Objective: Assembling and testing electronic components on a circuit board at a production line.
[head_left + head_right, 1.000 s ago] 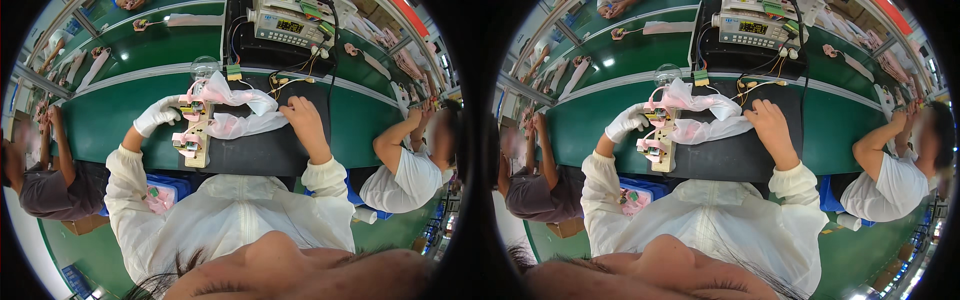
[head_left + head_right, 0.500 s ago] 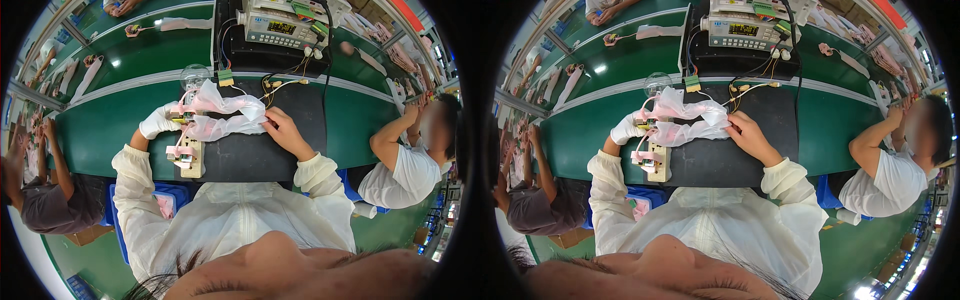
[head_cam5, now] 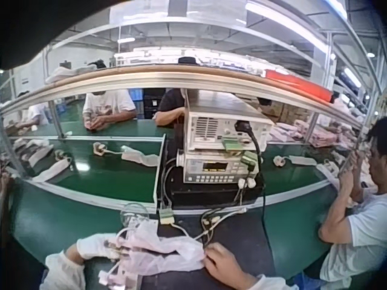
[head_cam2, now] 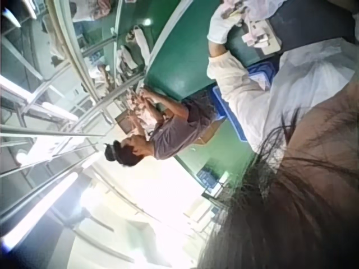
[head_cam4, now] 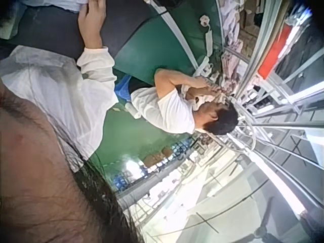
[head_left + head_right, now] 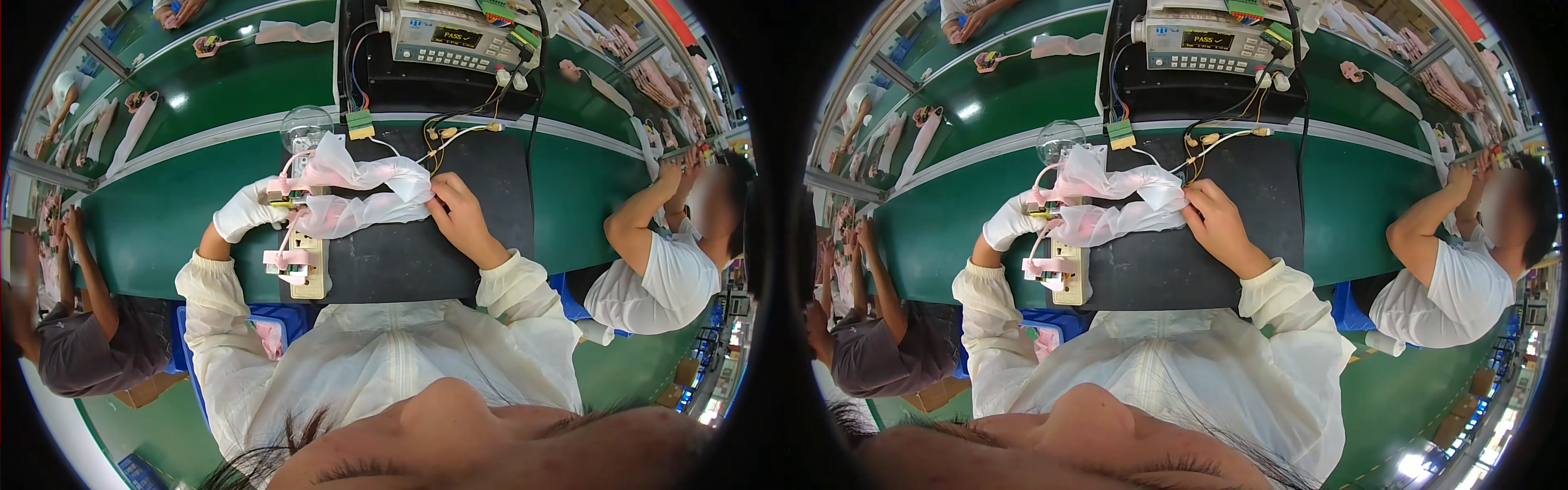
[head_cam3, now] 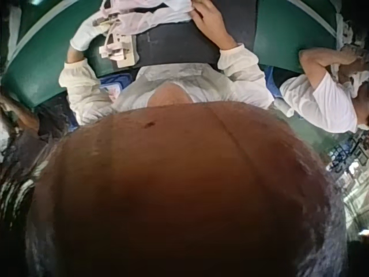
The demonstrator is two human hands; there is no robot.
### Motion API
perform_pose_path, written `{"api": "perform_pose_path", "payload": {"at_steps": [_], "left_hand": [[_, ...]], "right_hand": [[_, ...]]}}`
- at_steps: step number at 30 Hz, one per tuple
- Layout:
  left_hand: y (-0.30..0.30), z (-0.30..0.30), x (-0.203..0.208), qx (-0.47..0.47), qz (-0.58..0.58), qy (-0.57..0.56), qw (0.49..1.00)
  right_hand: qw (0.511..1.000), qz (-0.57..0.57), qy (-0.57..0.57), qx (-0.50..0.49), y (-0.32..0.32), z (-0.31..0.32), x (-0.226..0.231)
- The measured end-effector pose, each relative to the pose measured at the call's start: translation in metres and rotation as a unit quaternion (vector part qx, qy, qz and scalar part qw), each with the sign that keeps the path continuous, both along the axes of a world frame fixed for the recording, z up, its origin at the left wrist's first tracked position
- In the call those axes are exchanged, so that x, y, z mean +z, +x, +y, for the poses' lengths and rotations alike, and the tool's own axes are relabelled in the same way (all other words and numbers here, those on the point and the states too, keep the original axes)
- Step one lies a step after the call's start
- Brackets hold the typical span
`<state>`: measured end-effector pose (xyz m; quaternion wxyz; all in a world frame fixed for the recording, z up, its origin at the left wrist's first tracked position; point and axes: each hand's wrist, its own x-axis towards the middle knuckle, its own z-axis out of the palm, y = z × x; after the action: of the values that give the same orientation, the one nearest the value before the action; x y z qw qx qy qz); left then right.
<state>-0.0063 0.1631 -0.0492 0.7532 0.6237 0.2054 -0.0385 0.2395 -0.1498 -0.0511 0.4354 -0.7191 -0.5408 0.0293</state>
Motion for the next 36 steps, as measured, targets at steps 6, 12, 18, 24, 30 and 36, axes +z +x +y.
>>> {"api": "perform_pose_path", "payload": {"at_steps": [6,12,18,24,30,36], "left_hand": [[0.003,-0.006,0.016,0.01,0.032,-0.004,0.999],[0.002,-0.016,0.013,0.049,0.009,-0.008,0.999],[0.0,-0.024,0.012,0.061,-0.031,-0.011,0.998],[-0.001,-0.031,0.009,0.095,-0.069,0.011,0.993],[0.004,-0.044,0.002,0.125,-0.164,-0.023,0.978],[0.002,-0.046,-0.002,0.116,-0.227,-0.005,0.967]], "right_hand": [[0.999,0.026,0.027,-0.002,0.001,0.003,-0.001],[0.998,0.053,0.024,0.005,0.001,0.003,-0.003],[0.984,0.135,0.105,-0.045,0.002,0.011,-0.007],[0.983,0.171,0.067,-0.032,0.002,0.014,-0.006],[0.998,0.034,0.047,-0.01,-0.007,0.007,0.002],[0.998,0.065,0.007,-0.005,-0.003,0.009,0.008]]}}
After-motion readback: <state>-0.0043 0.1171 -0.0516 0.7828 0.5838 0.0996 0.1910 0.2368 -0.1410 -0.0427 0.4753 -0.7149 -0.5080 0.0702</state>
